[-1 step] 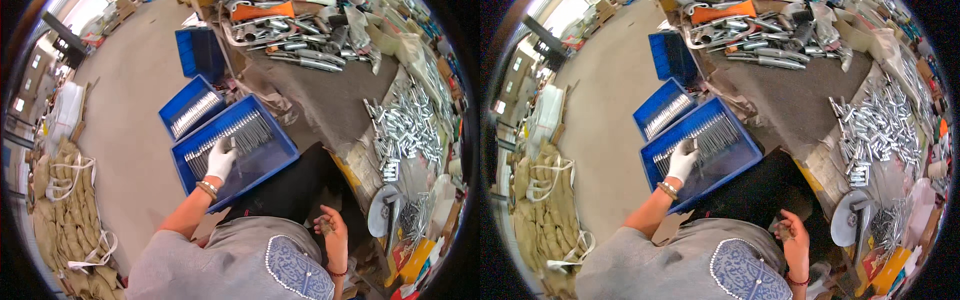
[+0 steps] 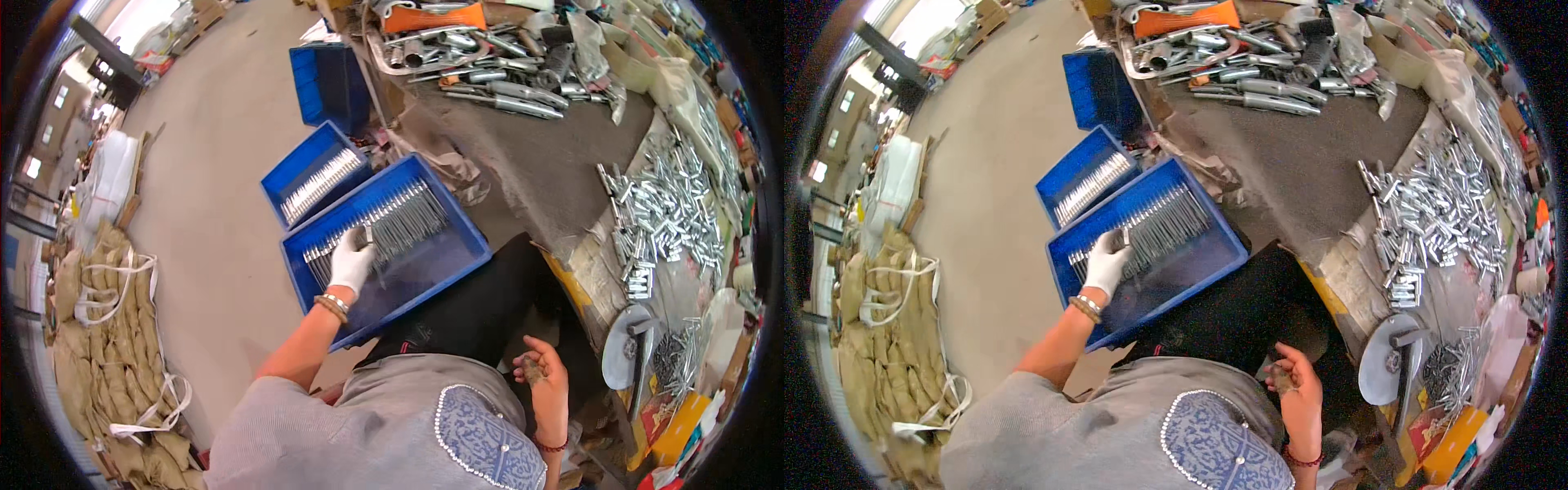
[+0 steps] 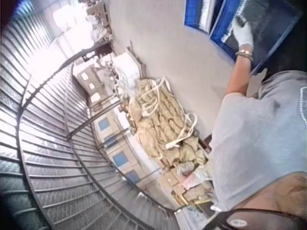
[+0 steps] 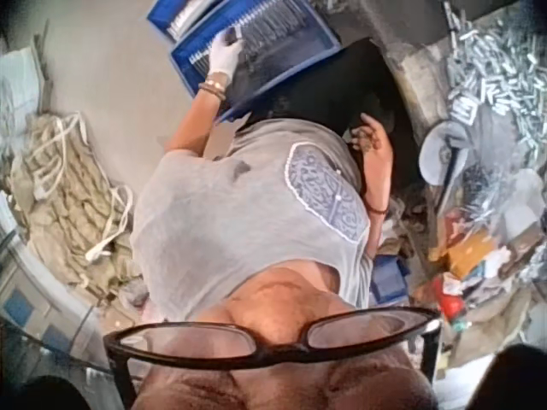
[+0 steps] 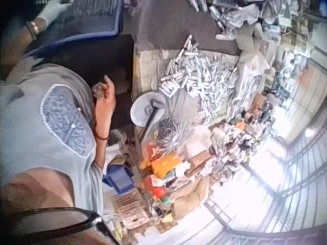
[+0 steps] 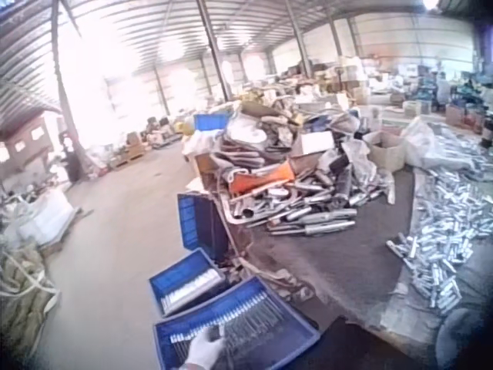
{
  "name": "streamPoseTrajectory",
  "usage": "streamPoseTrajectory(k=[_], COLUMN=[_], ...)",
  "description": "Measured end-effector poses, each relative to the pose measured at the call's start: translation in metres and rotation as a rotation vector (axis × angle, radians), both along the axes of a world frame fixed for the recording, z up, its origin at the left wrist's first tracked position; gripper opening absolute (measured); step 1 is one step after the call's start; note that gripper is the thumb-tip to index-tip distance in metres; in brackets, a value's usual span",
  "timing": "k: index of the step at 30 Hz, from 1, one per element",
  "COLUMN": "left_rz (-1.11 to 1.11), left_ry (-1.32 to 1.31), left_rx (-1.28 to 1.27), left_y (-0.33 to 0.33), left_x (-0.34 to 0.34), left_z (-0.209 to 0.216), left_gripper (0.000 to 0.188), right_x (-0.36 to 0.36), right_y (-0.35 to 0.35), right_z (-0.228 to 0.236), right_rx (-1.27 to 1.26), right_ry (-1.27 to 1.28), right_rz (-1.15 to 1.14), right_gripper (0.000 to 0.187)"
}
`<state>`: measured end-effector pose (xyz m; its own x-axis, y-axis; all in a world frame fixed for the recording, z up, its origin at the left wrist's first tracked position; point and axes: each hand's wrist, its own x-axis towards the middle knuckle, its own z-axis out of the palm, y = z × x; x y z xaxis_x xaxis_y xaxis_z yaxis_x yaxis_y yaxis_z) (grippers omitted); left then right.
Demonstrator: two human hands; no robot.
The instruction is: The person assembles metal components by hammering a metal pin into a metal base plate.
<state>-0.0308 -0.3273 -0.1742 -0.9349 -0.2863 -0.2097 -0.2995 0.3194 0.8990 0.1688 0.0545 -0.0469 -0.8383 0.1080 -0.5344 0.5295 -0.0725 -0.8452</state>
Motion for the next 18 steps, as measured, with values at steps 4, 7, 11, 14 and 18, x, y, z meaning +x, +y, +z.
streamPoseTrajectory(k=[4,7,11,14,18], left_rz=[0.133,0.204,0.148,0.150,0.126], left_ry=[-0.103,-0.210,-0.267,-0.310,-0.337], left_rx=[-0.340,-0.364,-0.514,-0.613,-0.669], left_y=[-0.083,-0.111,-0.109,-0.113,-0.109], left_x=[-0.002,0.000,-0.012,-0.016,-0.012], left_z=[-0.037,-0.050,-0.051,-0.055,-0.050], left_gripper=[0.052,0.050,0.047,0.043,0.043], right_x=[-0.004,-0.007,-0.006,-0.003,-0.003], right_y=[-0.005,-0.009,-0.012,-0.010,-0.008], right_z=[-0.003,-0.005,-0.009,-0.012,-0.018], right_rx=[0.005,-0.001,0.006,0.005,-0.024], right_ry=[-0.003,-0.053,-0.064,-0.057,-0.056], right_rz=[0.016,0.031,0.033,0.033,0.011], right_gripper=[0.040,0.039,0.039,0.037,0.036])
